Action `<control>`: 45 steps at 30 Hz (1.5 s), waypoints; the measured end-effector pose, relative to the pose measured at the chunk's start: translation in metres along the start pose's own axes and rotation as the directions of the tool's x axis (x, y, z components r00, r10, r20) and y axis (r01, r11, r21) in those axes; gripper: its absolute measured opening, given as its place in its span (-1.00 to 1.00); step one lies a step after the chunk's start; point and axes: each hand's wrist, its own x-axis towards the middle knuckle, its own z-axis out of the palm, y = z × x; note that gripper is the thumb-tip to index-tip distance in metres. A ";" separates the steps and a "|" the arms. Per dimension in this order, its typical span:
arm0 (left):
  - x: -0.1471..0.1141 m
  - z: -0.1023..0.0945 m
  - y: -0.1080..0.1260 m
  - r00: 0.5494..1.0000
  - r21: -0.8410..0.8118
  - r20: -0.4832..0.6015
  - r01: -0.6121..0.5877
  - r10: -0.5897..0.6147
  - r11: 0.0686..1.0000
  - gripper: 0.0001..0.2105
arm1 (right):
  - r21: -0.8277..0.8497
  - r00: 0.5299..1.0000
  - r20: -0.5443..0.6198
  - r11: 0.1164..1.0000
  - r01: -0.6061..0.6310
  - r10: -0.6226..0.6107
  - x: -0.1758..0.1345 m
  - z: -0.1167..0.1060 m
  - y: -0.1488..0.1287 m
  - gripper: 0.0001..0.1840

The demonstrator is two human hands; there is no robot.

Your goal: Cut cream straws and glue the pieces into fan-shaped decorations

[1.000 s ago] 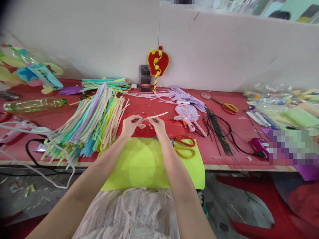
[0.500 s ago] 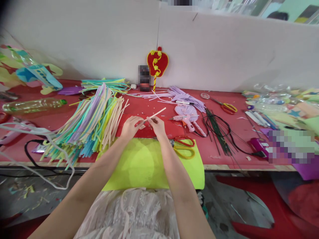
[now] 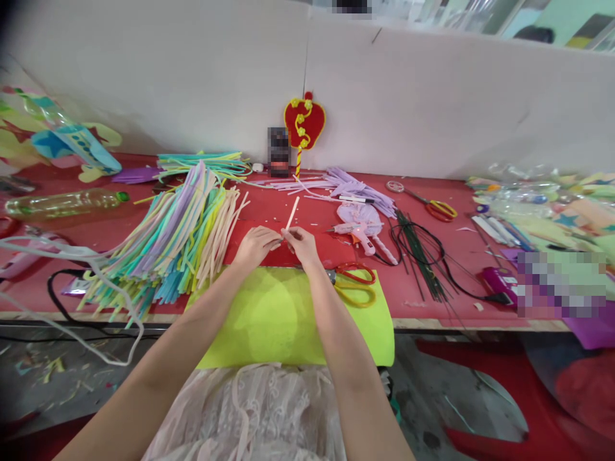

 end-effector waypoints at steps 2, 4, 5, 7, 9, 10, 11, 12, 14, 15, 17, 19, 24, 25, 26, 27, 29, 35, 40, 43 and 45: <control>0.000 0.000 -0.002 0.999 -0.034 0.036 -0.018 0.019 0.999 -0.87 | -0.009 1.000 0.014 1.000 -0.004 0.005 -0.001 0.000 0.000 -0.61; 0.000 -0.001 -0.003 0.997 -0.055 0.063 -0.029 0.032 0.998 -0.87 | -0.005 1.000 0.029 1.000 -0.011 0.012 -0.001 0.000 -0.001 -0.60; 0.000 -0.001 -0.003 0.997 -0.059 0.066 -0.029 0.033 0.998 -0.87 | 0.005 0.999 0.032 1.000 -0.016 0.016 -0.001 0.000 -0.002 -0.60; 0.001 -0.002 -0.003 0.999 -0.063 0.050 -0.012 0.016 0.998 -0.89 | 0.031 0.999 0.025 0.999 -0.022 0.021 0.000 0.000 -0.002 -0.61; 0.001 -0.003 -0.002 1.000 -0.076 0.016 0.020 -0.019 0.997 -0.91 | 0.062 1.000 0.006 0.998 -0.023 0.023 0.000 0.000 -0.003 -0.62; 0.001 -0.003 -0.001 0.999 -0.090 -0.001 0.039 -0.039 0.995 -0.91 | 0.077 1.000 -0.003 0.997 -0.025 0.026 0.000 -0.001 -0.003 -0.62; 0.001 -0.004 0.000 0.998 -0.107 -0.014 0.055 -0.057 0.993 -0.92 | 0.090 1.000 -0.007 0.996 -0.029 0.030 0.000 -0.001 -0.003 -0.62; 0.001 -0.004 0.001 0.997 -0.127 -0.020 0.068 -0.071 0.990 -0.92 | 0.102 0.999 -0.007 0.994 -0.034 0.035 0.000 -0.001 -0.003 -0.62; 0.001 -0.004 0.002 0.996 -0.163 -0.022 0.080 -0.084 0.983 -0.93 | 0.122 0.999 0.003 0.992 -0.044 0.044 0.000 -0.001 -0.004 -0.62; 0.001 -0.004 0.002 0.996 -0.174 -0.019 0.079 -0.084 0.981 -0.93 | 0.129 0.999 0.009 0.991 -0.047 0.046 -0.001 -0.001 -0.004 -0.62; 0.002 -0.004 0.001 0.997 -0.178 -0.010 0.075 -0.078 0.981 -0.93 | 0.139 0.999 0.014 0.989 -0.046 0.045 -0.001 0.000 -0.005 -0.63; 0.001 -0.003 0.001 0.997 -0.153 -0.005 0.074 -0.076 0.985 -0.92 | 0.146 0.999 0.013 0.989 -0.037 0.036 -0.002 0.000 -0.005 -0.64; 0.001 -0.003 0.001 0.998 -0.021 0.010 0.064 -0.064 0.998 -0.89 | 0.115 0.999 0.046 0.993 0.003 -0.008 -0.001 0.000 -0.002 -0.68; 0.000 -0.003 0.000 0.998 0.006 0.016 0.057 -0.057 0.998 -0.89 | 0.103 0.999 0.051 0.995 0.002 -0.007 -0.001 0.000 -0.002 -0.68; 0.000 -0.003 0.000 0.999 0.031 0.021 0.049 -0.050 0.998 -0.89 | 0.098 0.999 0.052 0.995 -0.001 -0.004 -0.001 0.000 -0.001 -0.67; 0.000 -0.003 0.000 0.999 0.056 0.023 0.042 -0.044 0.998 -0.90 | 0.101 0.999 0.051 0.995 -0.006 0.001 0.000 0.001 0.000 -0.67; 0.000 -0.003 -0.001 0.999 0.100 0.013 0.041 -0.043 0.994 -0.89 | 0.129 0.999 0.040 0.992 -0.018 0.013 0.000 0.001 0.000 -0.67; -0.001 0.000 0.002 0.969 0.038 -0.137 0.214 -0.207 0.976 -0.85 | 0.162 0.998 0.052 0.986 -0.050 0.042 -0.002 0.004 -0.004 -0.66; -0.001 -0.001 0.000 0.970 -0.025 -0.112 0.214 -0.216 0.976 -0.88 | 0.087 1.000 -0.003 0.996 -0.028 0.029 -0.003 0.003 -0.005 -0.66; -0.001 -0.001 -0.001 0.981 -0.029 -0.071 0.181 -0.182 0.983 -0.88 | 0.046 1.000 -0.025 0.999 0.000 0.001 -0.002 0.002 -0.005 -0.67; 0.000 -0.001 -0.001 0.983 -0.012 -0.058 0.175 -0.175 0.984 -0.87 | 0.020 1.000 -0.027 1.000 0.004 -0.003 -0.002 0.001 -0.005 -0.68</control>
